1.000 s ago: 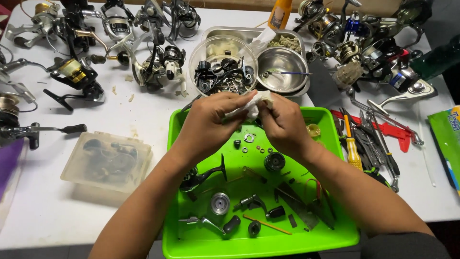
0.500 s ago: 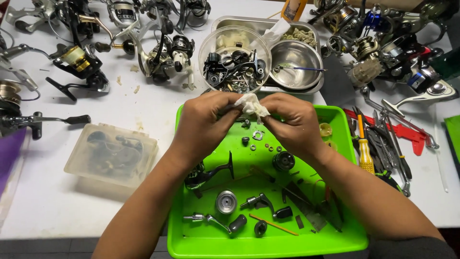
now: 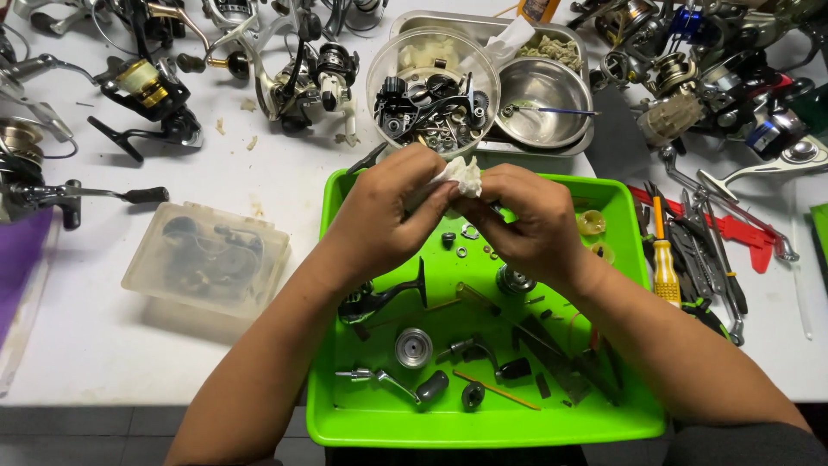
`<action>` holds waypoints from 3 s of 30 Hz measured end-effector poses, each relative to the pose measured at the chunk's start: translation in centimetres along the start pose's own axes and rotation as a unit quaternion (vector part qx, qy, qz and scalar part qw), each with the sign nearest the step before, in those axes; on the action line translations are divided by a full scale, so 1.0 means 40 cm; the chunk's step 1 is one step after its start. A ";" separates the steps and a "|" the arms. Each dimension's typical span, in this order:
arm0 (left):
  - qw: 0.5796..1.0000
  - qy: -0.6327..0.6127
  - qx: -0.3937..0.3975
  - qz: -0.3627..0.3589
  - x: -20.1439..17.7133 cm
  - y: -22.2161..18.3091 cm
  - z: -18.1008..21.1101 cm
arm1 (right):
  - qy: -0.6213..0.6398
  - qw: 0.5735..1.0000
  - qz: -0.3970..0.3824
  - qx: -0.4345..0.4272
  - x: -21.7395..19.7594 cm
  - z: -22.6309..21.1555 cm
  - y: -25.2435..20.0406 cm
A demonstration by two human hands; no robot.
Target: Disassembling, cleaning, and reassembling various components of a fishing reel on a workbench.
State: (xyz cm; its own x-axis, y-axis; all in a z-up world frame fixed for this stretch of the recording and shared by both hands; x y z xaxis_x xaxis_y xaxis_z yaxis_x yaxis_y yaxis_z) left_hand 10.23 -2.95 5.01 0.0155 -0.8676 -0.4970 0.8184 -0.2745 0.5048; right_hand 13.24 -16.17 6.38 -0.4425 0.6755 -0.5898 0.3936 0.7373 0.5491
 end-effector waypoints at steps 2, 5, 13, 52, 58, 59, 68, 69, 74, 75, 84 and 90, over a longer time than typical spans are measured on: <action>1.000 -0.015 -0.003 0.008 -0.012 0.000 0.007 | 0.013 1.000 -0.002 -0.005 -0.001 -0.001 0.001; 0.999 -0.032 0.007 0.001 -0.026 0.005 0.020 | 0.044 0.999 -0.010 0.009 -0.001 0.015 -0.005; 0.995 0.073 0.051 -0.038 0.003 -0.006 0.013 | 0.167 0.982 -0.062 0.061 0.039 0.108 -0.042; 0.800 -0.563 -0.180 -0.103 0.108 -0.034 -0.057 | -0.140 0.981 -0.106 -0.088 0.022 -0.008 -0.024; 0.783 -0.593 -0.131 -0.134 0.122 -0.030 -0.035 | -0.085 0.992 -0.069 -0.068 0.005 -0.023 -0.019; 0.785 -0.587 -0.115 -0.163 0.125 -0.032 -0.024 | -0.033 0.999 -0.041 0.004 -0.008 0.019 -0.026; 0.764 -0.632 -0.085 -0.096 0.053 -0.017 -0.018 | 0.037 0.996 -0.014 0.085 -0.024 0.090 -0.044; 0.748 -0.653 -0.075 -0.092 0.058 -0.018 -0.021 | 0.027 0.996 -0.053 0.068 -0.004 0.074 -0.036; 0.779 -0.619 -0.035 -0.092 0.051 -0.016 -0.002 | -0.079 0.991 -0.104 -0.035 0.020 0.021 -0.025; 0.786 -0.611 -0.026 -0.091 0.048 -0.015 0.000 | -0.109 0.986 -0.109 -0.057 0.020 0.010 -0.023; 0.789 -0.598 -0.002 -0.139 0.077 -0.020 0.033 | -0.047 0.997 -0.063 -0.013 0.001 0.009 -0.024; 0.754 -0.650 -0.006 -0.091 0.053 -0.017 0.009 | -0.100 0.982 -0.146 -0.068 0.023 0.003 -0.024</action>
State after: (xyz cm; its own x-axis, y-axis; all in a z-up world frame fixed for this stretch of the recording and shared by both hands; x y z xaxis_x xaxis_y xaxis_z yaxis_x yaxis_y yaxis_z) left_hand 9.50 -4.75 3.87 -0.6679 -0.4913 0.5591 0.7443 -0.4416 0.5011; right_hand 12.56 -16.24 5.22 -0.3478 0.4334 -0.8314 0.1556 0.9011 0.4047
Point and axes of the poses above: each hand's wrist, its own y-axis towards the middle knuckle, its own x-axis out of the palm, z = x × y, the point moved 9 cm from there along y, towards the middle knuckle, and after that the axes turned 14 degrees about -z, right-handed, at the moved point
